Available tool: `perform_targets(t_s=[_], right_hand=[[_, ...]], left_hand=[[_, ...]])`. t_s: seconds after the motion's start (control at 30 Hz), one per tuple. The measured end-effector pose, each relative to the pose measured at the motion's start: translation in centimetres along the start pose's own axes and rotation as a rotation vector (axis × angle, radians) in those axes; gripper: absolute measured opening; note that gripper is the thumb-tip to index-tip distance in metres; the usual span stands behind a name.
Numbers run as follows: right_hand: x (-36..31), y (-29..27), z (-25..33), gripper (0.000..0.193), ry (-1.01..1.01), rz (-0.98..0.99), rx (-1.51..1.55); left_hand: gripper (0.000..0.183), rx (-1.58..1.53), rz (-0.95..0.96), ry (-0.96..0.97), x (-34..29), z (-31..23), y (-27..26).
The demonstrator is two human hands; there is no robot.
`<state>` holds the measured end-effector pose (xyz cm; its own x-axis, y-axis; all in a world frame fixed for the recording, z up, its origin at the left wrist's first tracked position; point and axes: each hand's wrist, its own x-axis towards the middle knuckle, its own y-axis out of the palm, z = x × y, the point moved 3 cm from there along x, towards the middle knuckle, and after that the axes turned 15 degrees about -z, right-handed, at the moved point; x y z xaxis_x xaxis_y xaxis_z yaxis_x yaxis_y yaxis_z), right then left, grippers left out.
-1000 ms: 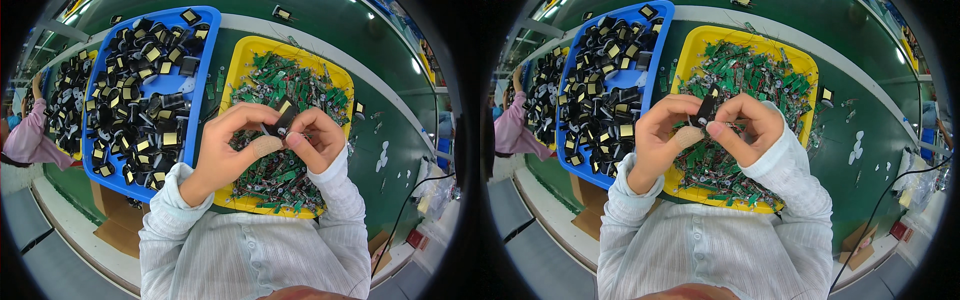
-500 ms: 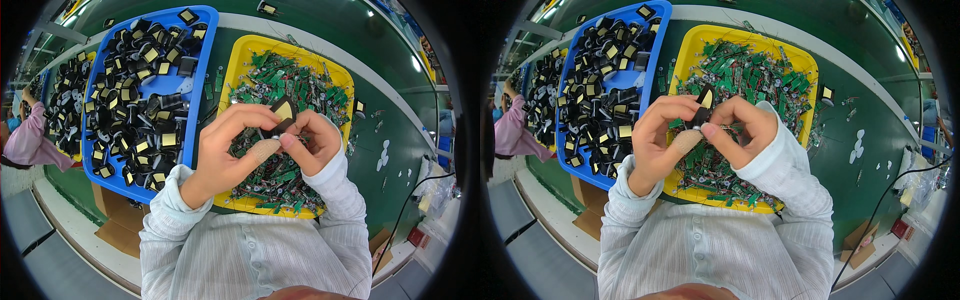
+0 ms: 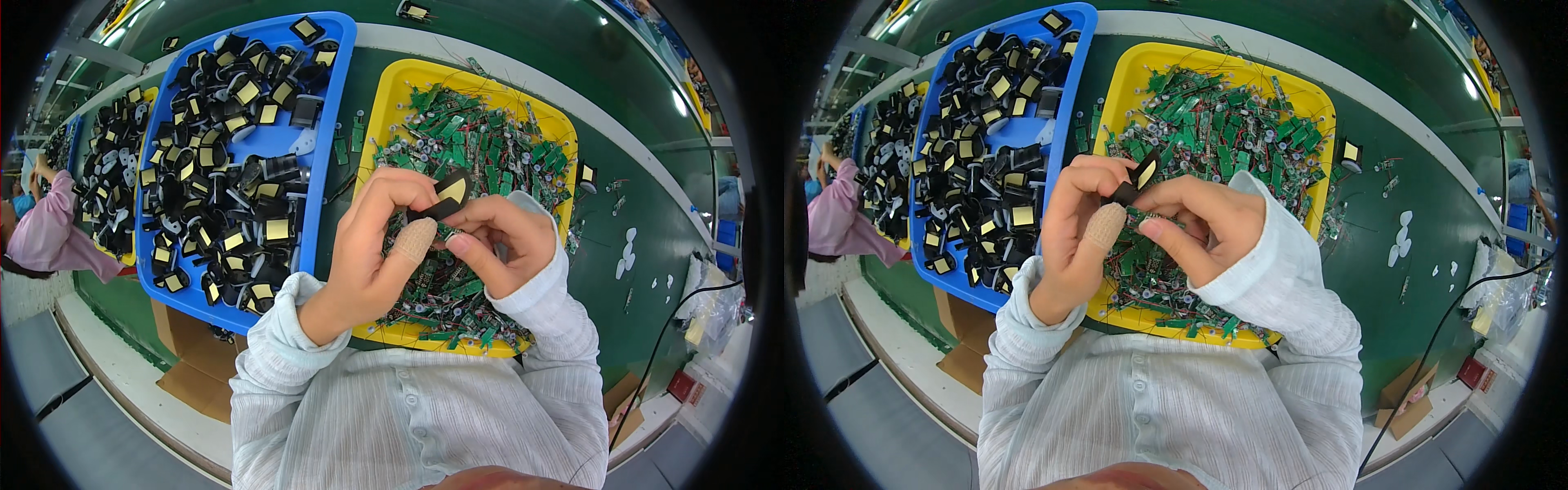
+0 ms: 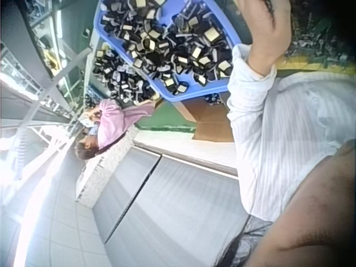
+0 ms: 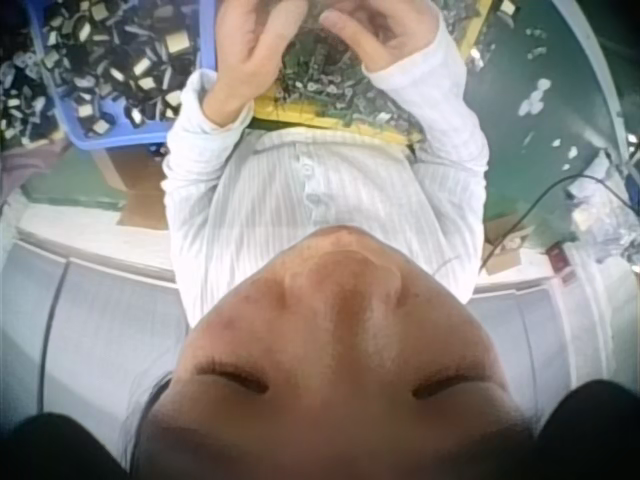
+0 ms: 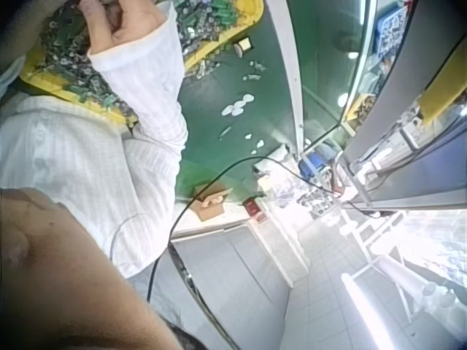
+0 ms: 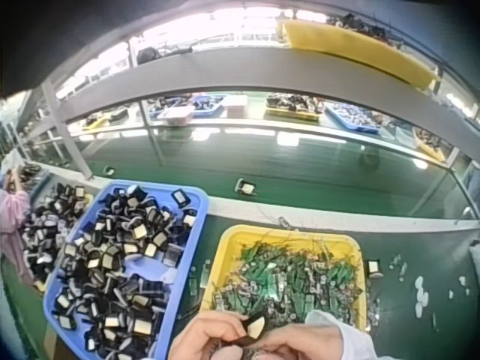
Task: The person repeatedly picks up small black plastic housings from a blue tray and green circuit boards from a yellow tray. They insert the circuit boards into the plastic housings by hand, then place the assembled units back into the blue tray. The process is continuous and repetitive throughout the clip.
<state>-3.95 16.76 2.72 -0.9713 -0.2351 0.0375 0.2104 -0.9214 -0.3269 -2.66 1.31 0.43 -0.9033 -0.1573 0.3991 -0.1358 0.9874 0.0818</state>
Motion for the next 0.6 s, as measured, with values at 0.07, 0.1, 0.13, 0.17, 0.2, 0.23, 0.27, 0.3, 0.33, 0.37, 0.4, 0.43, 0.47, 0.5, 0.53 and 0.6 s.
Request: perform_targets(t_s=[0.07, 0.1, 0.13, 0.17, 0.2, 0.23, 0.27, 0.3, 0.33, 0.37, 0.4, 0.43, 0.47, 0.5, 0.53, 0.6], right_hand=[[0.2, -0.1, -0.2, 0.013, 0.02, -0.021, 0.1], [0.2, -0.2, 0.0, 0.012, 0.071, -0.027, 0.129], [0.2, -0.4, 0.4, 0.012, 0.121, -0.034, 0.158], [0.2, -0.5, 0.6, 0.012, 0.171, -0.04, 0.188], [0.2, -0.5, 0.5, 0.012, 0.154, -0.031, 0.215], [0.1, -0.6, 0.4, 0.012, 0.136, -0.022, 0.242], [0.0, -0.7, 0.3, 0.012, 0.119, -0.013, 0.269], [-0.1, -0.8, 0.4, 0.012, 0.111, -0.009, 0.269], [-0.1, -0.9, 0.6, 0.012, 0.102, -0.005, 0.269], [-0.2, -1.0, 0.7, 0.012, 0.094, 0.0, 0.269], [-0.1, -1.3, 0.9, 0.012, 0.081, -0.016, 0.258], [-0.1, -1.6, 1.0, 0.011, 0.068, -0.031, 0.247], [0.0, -1.8, 1.1, 0.011, 0.055, -0.046, 0.236], [0.0, -1.8, 0.8, 0.011, 0.079, -0.045, 0.266], [0.0, -1.8, 0.5, 0.011, 0.103, -0.043, 0.297], [0.1, -1.7, 0.3, 0.011, 0.153, -0.034, 0.355]], left_hand=[[0.019, -0.007, 0.024, -0.026, 0.0, 0.0, -0.1], [0.021, -0.005, 0.037, -0.05, 0.1, 0.0, -0.1], [0.022, -0.003, 0.05, -0.073, 0.1, -0.1, -0.1], [0.024, 0.004, 0.046, -0.051, 0.1, -0.2, 0.0], [0.025, 0.011, 0.04, -0.029, 0.1, -0.3, 0.2], [0.026, 0.019, 0.035, -0.007, 0.1, -0.4, 0.4], [0.026, 0.013, 0.02, -0.025, 0.1, -0.5, 0.2], [0.027, 0.008, 0.004, -0.043, 0.0, -0.5, 0.0], [0.028, 0.003, -0.012, -0.062, 0.0, -0.5, -0.2], [0.029, 0.07, 0.021, -0.019, 0.2, -0.7, -0.4], [0.03, 0.136, 0.056, 0.025, 0.7, -1.1, -0.6], [0.03, 0.202, 0.09, 0.068, 1.0, -1.4, -0.7], [0.031, 0.184, 0.102, 0.034, 1.0, -1.4, -0.6], [0.032, 0.164, 0.114, 0.0, 0.9, -1.1, -0.6], [0.033, 0.145, 0.126, -0.034, 0.8, -0.9, -0.6], [0.035, 0.123, 0.153, -0.088, 0.7, -0.5, -0.7]])
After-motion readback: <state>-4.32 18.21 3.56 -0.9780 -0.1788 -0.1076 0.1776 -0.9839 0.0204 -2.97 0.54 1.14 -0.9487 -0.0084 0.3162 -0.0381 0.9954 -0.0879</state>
